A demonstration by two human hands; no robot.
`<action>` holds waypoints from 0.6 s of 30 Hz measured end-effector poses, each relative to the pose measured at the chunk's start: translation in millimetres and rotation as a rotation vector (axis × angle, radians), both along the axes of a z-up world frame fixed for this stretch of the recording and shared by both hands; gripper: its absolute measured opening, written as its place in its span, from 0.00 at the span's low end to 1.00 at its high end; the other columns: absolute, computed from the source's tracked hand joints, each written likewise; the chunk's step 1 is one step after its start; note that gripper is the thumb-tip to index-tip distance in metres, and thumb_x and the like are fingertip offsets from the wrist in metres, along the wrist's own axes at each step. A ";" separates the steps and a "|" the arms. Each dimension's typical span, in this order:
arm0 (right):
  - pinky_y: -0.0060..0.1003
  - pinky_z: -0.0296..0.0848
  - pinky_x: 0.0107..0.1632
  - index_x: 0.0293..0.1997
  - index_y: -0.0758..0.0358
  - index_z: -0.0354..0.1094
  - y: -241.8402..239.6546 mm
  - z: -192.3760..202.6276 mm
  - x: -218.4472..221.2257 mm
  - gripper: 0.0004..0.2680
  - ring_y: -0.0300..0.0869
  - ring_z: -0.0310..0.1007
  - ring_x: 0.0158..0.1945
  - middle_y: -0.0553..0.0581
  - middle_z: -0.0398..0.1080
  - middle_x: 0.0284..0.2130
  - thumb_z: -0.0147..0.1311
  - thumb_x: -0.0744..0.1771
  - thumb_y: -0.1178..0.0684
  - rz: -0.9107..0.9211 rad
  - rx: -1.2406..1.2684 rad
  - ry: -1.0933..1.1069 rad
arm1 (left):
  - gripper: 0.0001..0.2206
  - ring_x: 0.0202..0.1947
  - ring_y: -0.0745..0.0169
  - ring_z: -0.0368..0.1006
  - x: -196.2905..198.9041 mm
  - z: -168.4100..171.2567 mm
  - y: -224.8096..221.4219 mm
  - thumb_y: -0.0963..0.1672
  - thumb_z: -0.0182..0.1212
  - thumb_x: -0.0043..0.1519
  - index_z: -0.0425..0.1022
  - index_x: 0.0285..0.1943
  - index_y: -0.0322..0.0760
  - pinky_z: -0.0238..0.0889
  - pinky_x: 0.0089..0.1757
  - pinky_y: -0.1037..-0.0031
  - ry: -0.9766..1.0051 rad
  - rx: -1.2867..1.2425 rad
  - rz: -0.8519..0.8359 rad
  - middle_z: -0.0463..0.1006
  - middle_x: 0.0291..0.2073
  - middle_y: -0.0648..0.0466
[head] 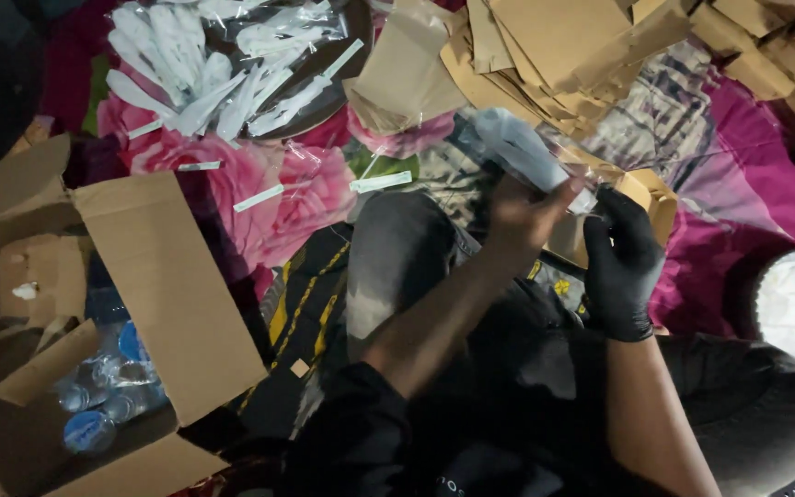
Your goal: Packaging plastic utensils into individual sleeves and then into small cardboard boxes.
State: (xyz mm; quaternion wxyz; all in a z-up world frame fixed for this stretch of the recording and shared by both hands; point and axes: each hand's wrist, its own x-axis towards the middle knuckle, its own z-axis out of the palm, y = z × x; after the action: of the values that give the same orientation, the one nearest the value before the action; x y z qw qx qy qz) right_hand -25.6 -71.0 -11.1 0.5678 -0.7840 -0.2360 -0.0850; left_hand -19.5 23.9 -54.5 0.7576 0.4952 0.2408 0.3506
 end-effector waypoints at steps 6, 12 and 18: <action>0.46 0.71 0.60 0.49 0.76 0.75 -9.7 65.0 -12.1 0.05 0.54 0.77 0.53 0.68 0.76 0.45 0.53 0.72 0.72 -0.060 -0.198 -0.225 | 0.13 0.48 0.53 0.80 -14.5 -8.1 36.2 0.42 0.72 0.62 0.74 0.51 0.34 0.77 0.50 0.66 -0.391 -0.366 -0.309 0.82 0.42 0.50; 0.46 0.71 0.60 0.48 0.76 0.75 -38.5 102.2 -19.8 0.05 0.54 0.77 0.53 0.68 0.76 0.45 0.53 0.72 0.72 -0.082 -0.216 -0.226 | 0.31 0.36 0.60 0.72 -5.9 35.7 30.7 0.46 0.77 0.54 0.64 0.57 0.21 0.72 0.32 0.61 -0.070 -0.470 -0.138 0.73 0.40 0.41; 0.46 0.71 0.60 0.48 0.75 0.76 -63.7 131.8 -12.7 0.05 0.54 0.76 0.54 0.68 0.77 0.45 0.53 0.72 0.71 -0.141 -0.212 -0.273 | 0.37 0.33 0.45 0.74 -5.3 38.4 29.1 0.49 0.76 0.52 0.60 0.54 0.10 0.73 0.37 0.51 0.137 -0.427 -0.152 0.70 0.36 0.29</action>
State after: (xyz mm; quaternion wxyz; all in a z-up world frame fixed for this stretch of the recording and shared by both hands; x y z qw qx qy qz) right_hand -38.3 -134.7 120.7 0.4374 -0.8352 -0.2629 -0.2049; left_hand -24.8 53.0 -16.1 0.8513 0.3631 0.3223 0.1990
